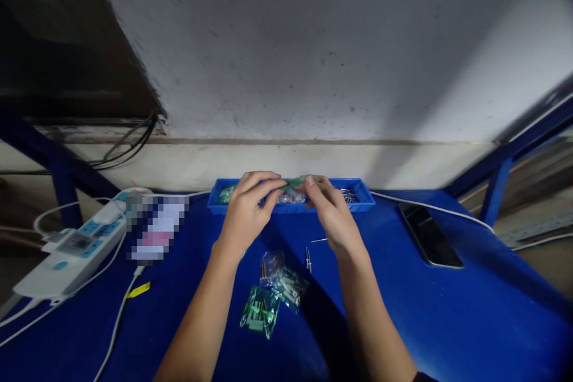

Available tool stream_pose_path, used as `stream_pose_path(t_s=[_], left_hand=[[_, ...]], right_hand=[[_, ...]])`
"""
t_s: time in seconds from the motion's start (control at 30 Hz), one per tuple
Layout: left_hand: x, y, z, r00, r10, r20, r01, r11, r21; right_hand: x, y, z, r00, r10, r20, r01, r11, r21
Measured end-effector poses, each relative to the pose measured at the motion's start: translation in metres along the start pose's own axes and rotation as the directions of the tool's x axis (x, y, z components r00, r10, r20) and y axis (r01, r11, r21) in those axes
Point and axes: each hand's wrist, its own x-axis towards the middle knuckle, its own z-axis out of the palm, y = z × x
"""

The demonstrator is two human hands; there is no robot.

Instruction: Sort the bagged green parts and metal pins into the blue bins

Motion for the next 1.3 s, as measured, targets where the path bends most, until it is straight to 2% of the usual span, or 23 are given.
stream_pose_path(t_s=[0.1, 0.23, 0.3, 0.37, 0.47, 0.57, 0.63, 0.67, 0.73, 0.83, 0.9, 0.97, 1.03, 1.1, 1.2, 1.3], left_hand=[[0.000, -0.004, -0.001, 0.997, 0.054, 0.051, -0.056, 0.997, 0.045], [0.001, -0.004, -0.001, 0.977, -0.064, 0.202, 0.062, 0.998, 0.016], [0.001, -0.005, -0.001, 0.935, -0.167, 0.314, 0.189, 0.981, -0.041], [0.001, -0.006, -0.001, 0.880, -0.290, 0.377, 0.363, 0.921, -0.138], [0.000, -0.010, -0.001, 0.790, -0.498, 0.358, 0.604, 0.736, -0.307], [0.000, -0.016, -0.003, 0.703, -0.636, 0.317, 0.708, 0.589, -0.390], [-0.001, -0.020, -0.004, 0.682, -0.652, 0.331, 0.727, 0.561, -0.395], [-0.002, -0.022, -0.005, 0.692, -0.640, 0.334, 0.719, 0.570, -0.396], [-0.002, -0.024, -0.005, 0.744, -0.606, 0.282, 0.666, 0.631, -0.399], [-0.003, -0.020, -0.003, 0.855, -0.517, 0.046, 0.504, 0.805, -0.313], [-0.002, -0.013, -0.002, 0.929, -0.363, -0.070, 0.350, 0.925, -0.148], [-0.001, -0.006, 0.000, 0.984, -0.159, -0.080, 0.160, 0.987, 0.004], [-0.001, -0.001, 0.002, 0.999, 0.013, -0.042, -0.010, 0.998, 0.063], [-0.001, 0.001, 0.006, 0.994, 0.107, -0.009, -0.106, 0.992, 0.066], [-0.002, 0.001, 0.015, 0.990, 0.142, 0.028, -0.143, 0.988, 0.051], [-0.003, 0.003, 0.024, 0.994, 0.100, 0.048, -0.101, 0.995, 0.020]], right_hand=[[0.004, 0.007, -0.002, 1.000, 0.016, -0.024, -0.016, 1.000, 0.012], [0.009, 0.018, -0.004, 1.000, -0.004, -0.006, 0.004, 0.999, -0.043], [0.009, 0.022, -0.004, 0.999, -0.031, -0.025, 0.029, 0.996, -0.087], [0.009, 0.023, -0.002, 0.995, -0.093, -0.020, 0.090, 0.986, -0.142], [0.006, 0.020, 0.002, 0.974, -0.220, 0.050, 0.225, 0.952, -0.206], [0.002, 0.016, 0.005, 0.946, -0.303, 0.117, 0.323, 0.912, -0.251], [0.001, 0.015, 0.006, 0.933, -0.322, 0.161, 0.355, 0.894, -0.273], [0.000, 0.015, 0.006, 0.929, -0.324, 0.181, 0.364, 0.890, -0.276], [-0.001, 0.014, 0.008, 0.924, -0.322, 0.204, 0.370, 0.888, -0.272], [-0.001, 0.015, 0.012, 0.942, -0.291, 0.169, 0.327, 0.910, -0.255], [0.001, 0.015, 0.014, 0.968, -0.226, 0.111, 0.246, 0.943, -0.223], [0.003, 0.017, 0.013, 0.990, -0.128, 0.055, 0.134, 0.983, -0.128], [0.006, 0.019, 0.010, 1.000, -0.008, 0.028, 0.008, 1.000, 0.004], [0.009, 0.020, 0.005, 0.995, 0.093, 0.024, -0.095, 0.989, 0.115], [0.011, 0.020, -0.003, 0.990, 0.141, 0.027, -0.144, 0.967, 0.210], [0.012, 0.019, -0.006, 0.993, 0.119, -0.011, -0.113, 0.963, 0.244]])
